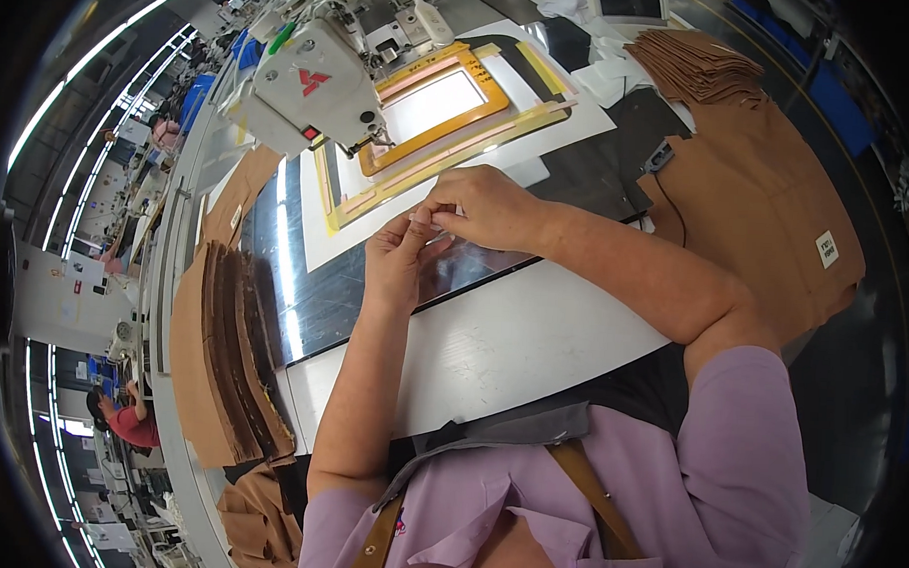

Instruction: Operating an industrial sewing machine to assemble leather bag components, including placing fabric in a guide and aligning labels.

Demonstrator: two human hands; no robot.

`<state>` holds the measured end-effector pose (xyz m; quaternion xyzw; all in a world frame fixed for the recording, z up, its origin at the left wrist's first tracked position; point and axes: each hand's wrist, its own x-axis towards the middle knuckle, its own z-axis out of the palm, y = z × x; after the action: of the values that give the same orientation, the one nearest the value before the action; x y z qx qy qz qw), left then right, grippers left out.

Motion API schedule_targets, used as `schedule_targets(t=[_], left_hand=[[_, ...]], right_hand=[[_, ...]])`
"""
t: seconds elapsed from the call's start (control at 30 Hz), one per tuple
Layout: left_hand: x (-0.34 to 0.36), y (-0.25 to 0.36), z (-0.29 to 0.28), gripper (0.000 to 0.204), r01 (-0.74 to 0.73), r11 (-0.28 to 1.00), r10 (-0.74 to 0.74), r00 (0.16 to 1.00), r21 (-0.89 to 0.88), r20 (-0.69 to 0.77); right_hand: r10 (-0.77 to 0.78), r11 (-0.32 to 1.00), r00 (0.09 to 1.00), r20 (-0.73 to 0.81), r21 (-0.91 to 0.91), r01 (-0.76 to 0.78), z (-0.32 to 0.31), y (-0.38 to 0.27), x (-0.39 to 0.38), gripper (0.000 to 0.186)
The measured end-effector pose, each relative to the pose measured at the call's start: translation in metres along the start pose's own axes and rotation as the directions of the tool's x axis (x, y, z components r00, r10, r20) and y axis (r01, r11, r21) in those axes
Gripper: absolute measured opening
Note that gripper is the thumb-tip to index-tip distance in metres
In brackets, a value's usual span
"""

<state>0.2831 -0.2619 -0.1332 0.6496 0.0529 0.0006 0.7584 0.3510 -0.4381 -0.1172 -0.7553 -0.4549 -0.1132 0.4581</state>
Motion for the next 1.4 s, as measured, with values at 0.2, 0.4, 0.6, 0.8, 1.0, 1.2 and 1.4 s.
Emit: schedule_targets(t=[0.2,0.4,0.6,0.8,1.0,1.2,1.4], left_hand=[[-0.002,0.000,-0.014,0.024,-0.062,0.995,0.057,0.996,-0.074,-0.069],[0.012,0.021,-0.016,0.016,-0.166,0.986,0.169,0.958,0.032,-0.230],[0.043,0.018,-0.022,0.017,-0.199,0.980,0.178,0.916,-0.023,-0.359],[0.080,0.002,-0.039,0.014,-0.266,0.945,0.321,0.868,0.192,-0.379],[0.085,0.000,-0.035,0.018,-0.326,0.936,0.352,0.871,0.133,-0.342],[0.086,0.001,-0.040,0.019,-0.306,0.924,0.365,0.886,0.231,-0.287],[0.088,0.001,-0.064,0.027,-0.280,0.770,0.508,0.812,0.573,-0.287]], right_hand=[[-0.105,0.950,0.993,-0.060,-0.300,0.082,-0.011,0.016,0.011,0.044],[0.287,0.904,0.839,0.463,0.159,-0.397,-0.015,0.034,0.026,0.029],[0.386,0.856,0.858,0.339,0.216,-0.470,-0.018,0.042,0.028,0.017],[0.439,0.898,0.867,0.238,-0.069,-0.435,-0.028,0.076,0.039,0.024],[0.258,0.963,0.965,0.051,-0.095,-0.252,-0.001,0.074,0.040,0.034],[0.376,0.927,0.893,0.247,-0.109,-0.359,-0.007,0.080,0.049,0.039],[0.435,0.851,0.894,0.107,-0.372,-0.370,-0.021,0.084,0.054,0.036]])
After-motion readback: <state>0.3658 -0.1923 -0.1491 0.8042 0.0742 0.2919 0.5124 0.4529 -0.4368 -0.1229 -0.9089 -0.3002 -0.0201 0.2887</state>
